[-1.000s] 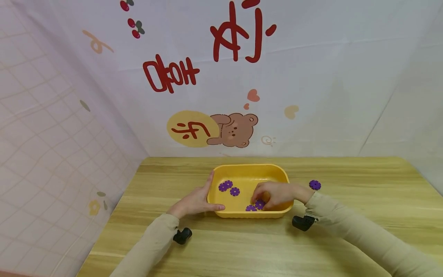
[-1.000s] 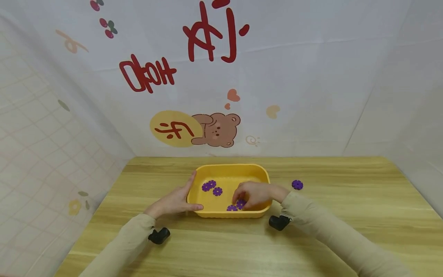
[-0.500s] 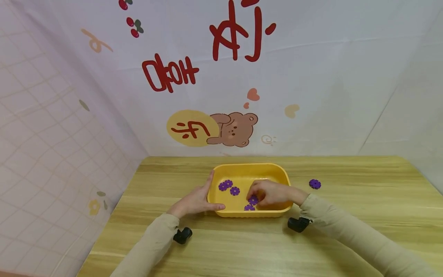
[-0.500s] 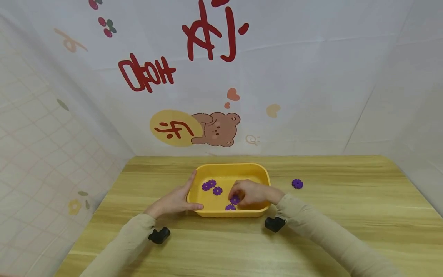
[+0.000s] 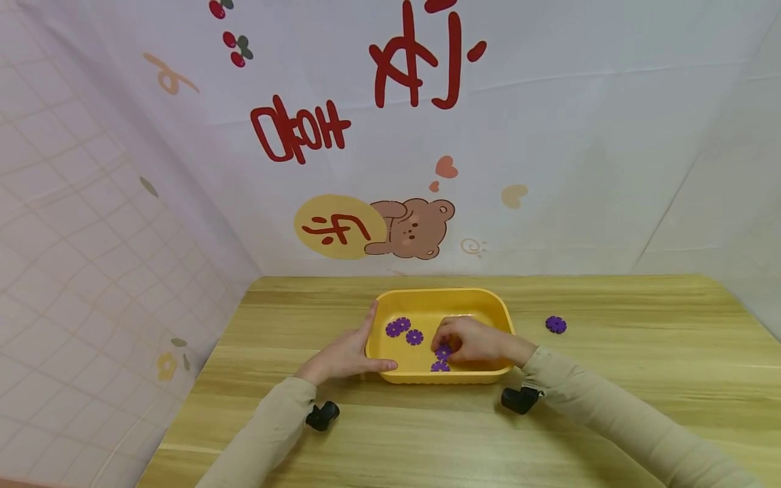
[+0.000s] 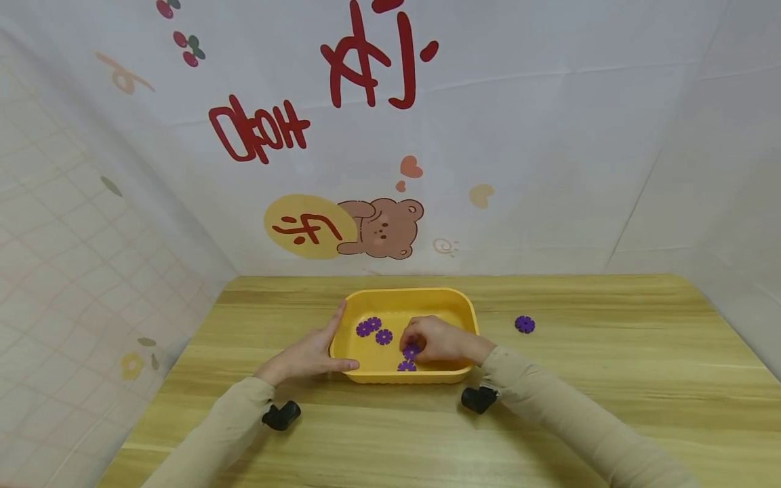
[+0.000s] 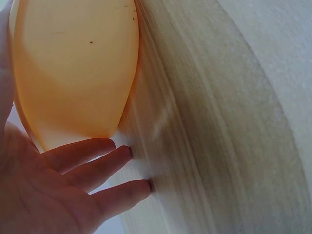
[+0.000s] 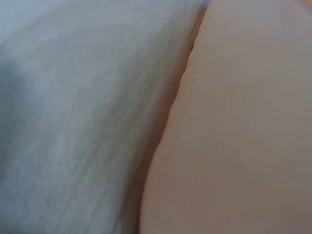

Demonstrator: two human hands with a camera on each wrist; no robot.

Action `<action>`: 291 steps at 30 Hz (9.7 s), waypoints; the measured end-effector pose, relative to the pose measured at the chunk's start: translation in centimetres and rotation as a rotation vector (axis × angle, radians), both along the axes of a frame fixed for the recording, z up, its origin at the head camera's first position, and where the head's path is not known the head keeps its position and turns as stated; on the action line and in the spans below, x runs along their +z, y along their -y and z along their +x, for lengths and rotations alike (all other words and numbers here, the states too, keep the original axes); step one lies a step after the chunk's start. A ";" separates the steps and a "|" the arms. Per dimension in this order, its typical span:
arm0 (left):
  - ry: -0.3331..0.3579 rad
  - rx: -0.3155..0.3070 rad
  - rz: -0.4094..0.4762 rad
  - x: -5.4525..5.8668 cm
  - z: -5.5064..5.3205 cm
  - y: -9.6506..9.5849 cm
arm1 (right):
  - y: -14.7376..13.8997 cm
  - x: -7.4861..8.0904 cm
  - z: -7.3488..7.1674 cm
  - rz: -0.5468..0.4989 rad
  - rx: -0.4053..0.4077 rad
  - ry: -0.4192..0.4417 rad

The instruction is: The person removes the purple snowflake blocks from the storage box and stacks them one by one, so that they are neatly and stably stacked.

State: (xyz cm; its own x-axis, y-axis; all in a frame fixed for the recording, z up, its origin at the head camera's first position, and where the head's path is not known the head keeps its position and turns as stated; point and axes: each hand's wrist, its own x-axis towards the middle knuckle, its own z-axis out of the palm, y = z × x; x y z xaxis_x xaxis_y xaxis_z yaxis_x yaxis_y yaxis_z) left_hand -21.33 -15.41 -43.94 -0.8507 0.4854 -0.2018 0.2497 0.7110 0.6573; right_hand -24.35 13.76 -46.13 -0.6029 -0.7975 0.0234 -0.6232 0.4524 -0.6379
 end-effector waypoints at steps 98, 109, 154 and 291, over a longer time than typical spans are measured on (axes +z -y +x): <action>0.009 0.006 0.011 -0.1 0.1 -0.1 | -14.1 3.5 0.3 -0.293 -0.130 -0.132; 0.014 0.018 0.025 -0.2 0.1 0.0 | -16.9 2.4 -0.1 -0.309 -0.142 -0.215; 0.004 0.018 0.019 -0.3 0.0 0.0 | -20.9 -3.0 0.8 -0.319 -0.389 -0.137; -0.016 -0.021 0.044 -0.5 -0.1 0.2 | 1.5 -1.0 -0.1 0.026 0.022 0.019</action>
State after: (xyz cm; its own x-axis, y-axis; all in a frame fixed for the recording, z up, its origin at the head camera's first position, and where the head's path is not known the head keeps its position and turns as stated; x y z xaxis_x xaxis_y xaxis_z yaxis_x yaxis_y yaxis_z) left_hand -21.41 -15.57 -44.48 -0.8432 0.5112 -0.1664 0.2749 0.6761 0.6836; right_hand -24.41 12.22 -47.14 -0.5853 -0.8107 -0.0093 -0.6208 0.4555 -0.6381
